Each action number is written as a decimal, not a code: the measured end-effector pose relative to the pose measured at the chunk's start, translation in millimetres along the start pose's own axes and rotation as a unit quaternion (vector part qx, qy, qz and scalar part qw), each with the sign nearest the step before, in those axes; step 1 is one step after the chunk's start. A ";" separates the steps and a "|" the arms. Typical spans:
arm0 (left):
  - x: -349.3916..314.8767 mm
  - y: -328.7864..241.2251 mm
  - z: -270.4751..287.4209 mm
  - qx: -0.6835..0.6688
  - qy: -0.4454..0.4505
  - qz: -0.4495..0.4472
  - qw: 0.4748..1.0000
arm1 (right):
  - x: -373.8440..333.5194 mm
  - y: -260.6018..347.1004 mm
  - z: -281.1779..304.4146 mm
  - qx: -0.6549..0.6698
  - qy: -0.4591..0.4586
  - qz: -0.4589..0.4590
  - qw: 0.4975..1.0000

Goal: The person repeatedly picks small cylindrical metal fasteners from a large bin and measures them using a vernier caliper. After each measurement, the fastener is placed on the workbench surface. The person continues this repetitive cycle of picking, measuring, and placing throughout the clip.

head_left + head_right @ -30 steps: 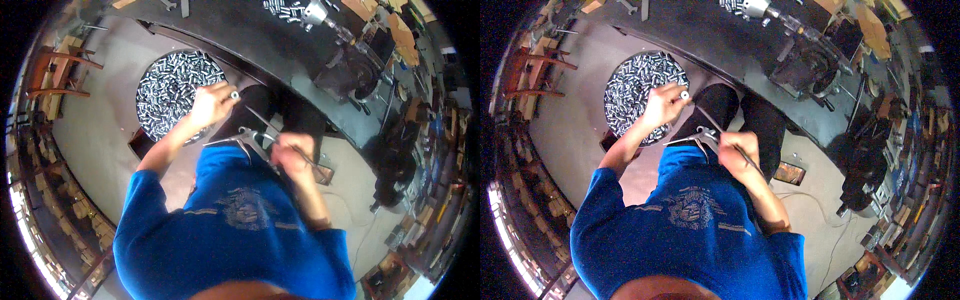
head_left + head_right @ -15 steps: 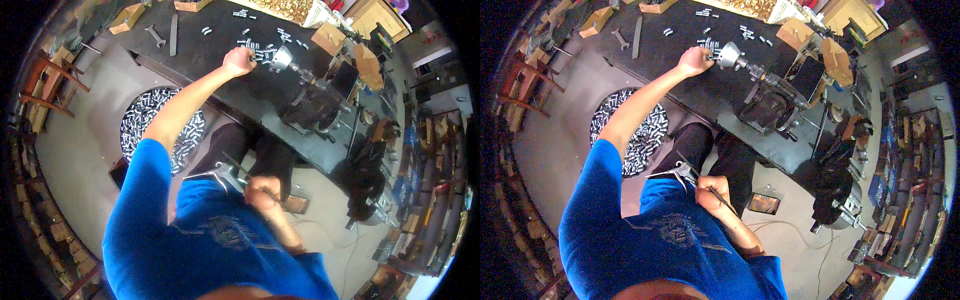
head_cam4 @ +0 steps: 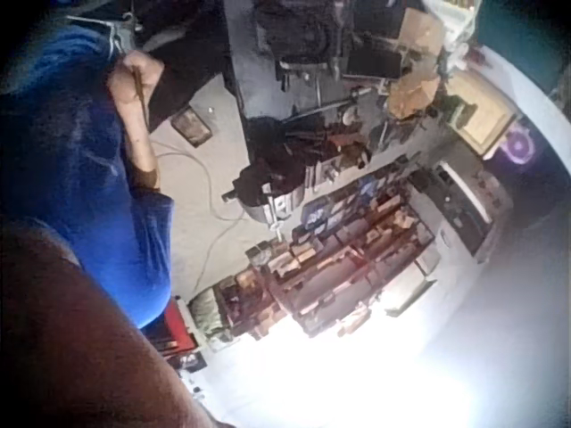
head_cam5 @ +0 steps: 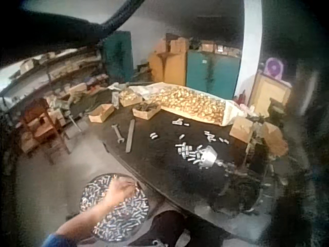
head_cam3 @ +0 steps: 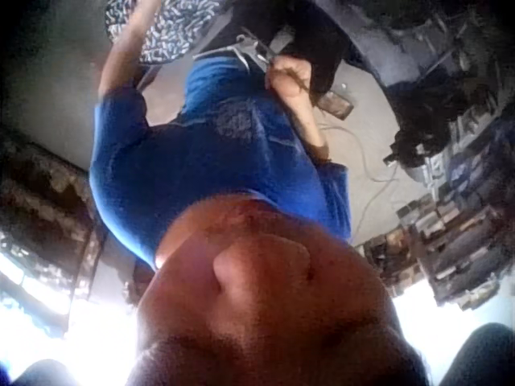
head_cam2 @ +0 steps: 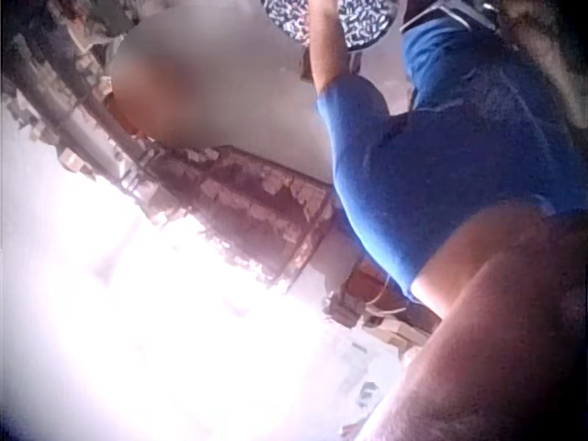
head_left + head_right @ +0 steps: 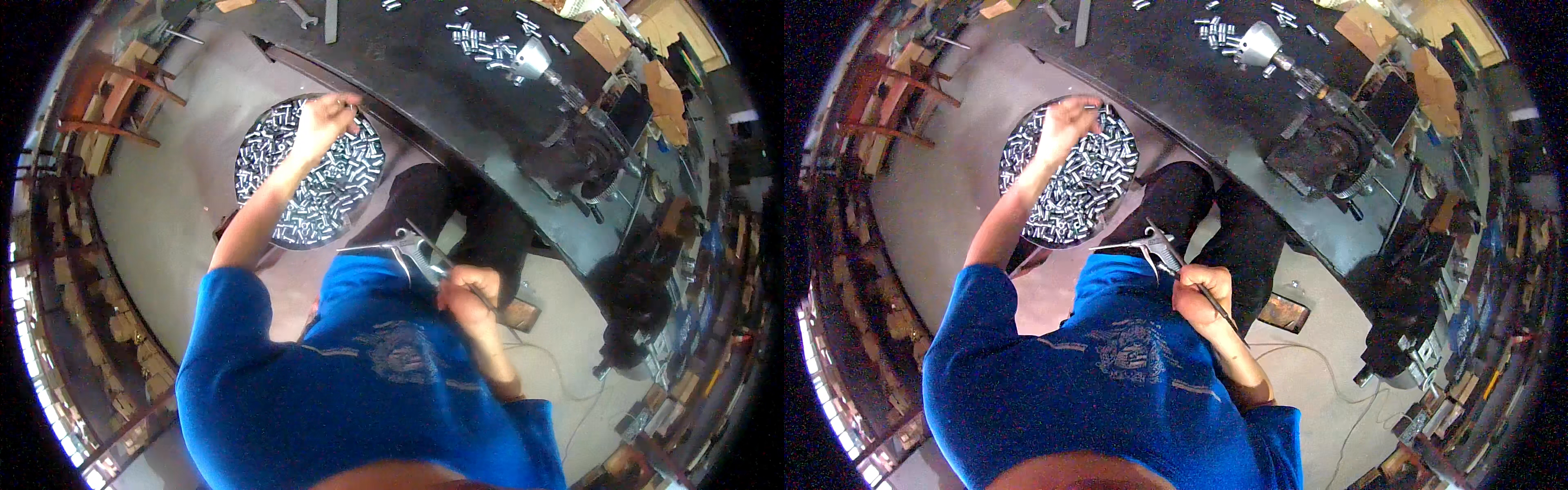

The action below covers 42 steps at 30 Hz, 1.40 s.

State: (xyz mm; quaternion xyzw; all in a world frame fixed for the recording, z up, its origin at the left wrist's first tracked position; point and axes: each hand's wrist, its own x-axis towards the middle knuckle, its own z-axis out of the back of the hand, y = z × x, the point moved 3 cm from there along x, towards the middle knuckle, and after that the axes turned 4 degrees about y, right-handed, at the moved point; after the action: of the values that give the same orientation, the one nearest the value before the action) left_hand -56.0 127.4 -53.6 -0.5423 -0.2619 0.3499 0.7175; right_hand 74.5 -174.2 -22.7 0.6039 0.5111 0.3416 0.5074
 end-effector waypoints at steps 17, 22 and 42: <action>23.5 129.5 -51.1 0.557 0.124 0.085 0.817 | 0.0 -8.2 1.6 -0.078 0.030 -0.026 0.996; 8.4 130.7 -49.9 0.594 0.130 0.071 0.791 | -0.4 -13.7 1.5 -0.033 0.013 -0.026 0.999; -123.3 -10.1 -90.7 -0.566 0.178 0.217 0.775 | 34.3 5.2 -3.8 -0.176 0.059 0.068 0.980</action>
State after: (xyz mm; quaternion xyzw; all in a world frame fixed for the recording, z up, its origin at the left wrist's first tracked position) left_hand -61.5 -25.2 -68.3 -0.9457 -0.1551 0.1822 0.2200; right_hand 80.8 -139.9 -20.4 0.5173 0.4300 0.4948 0.5501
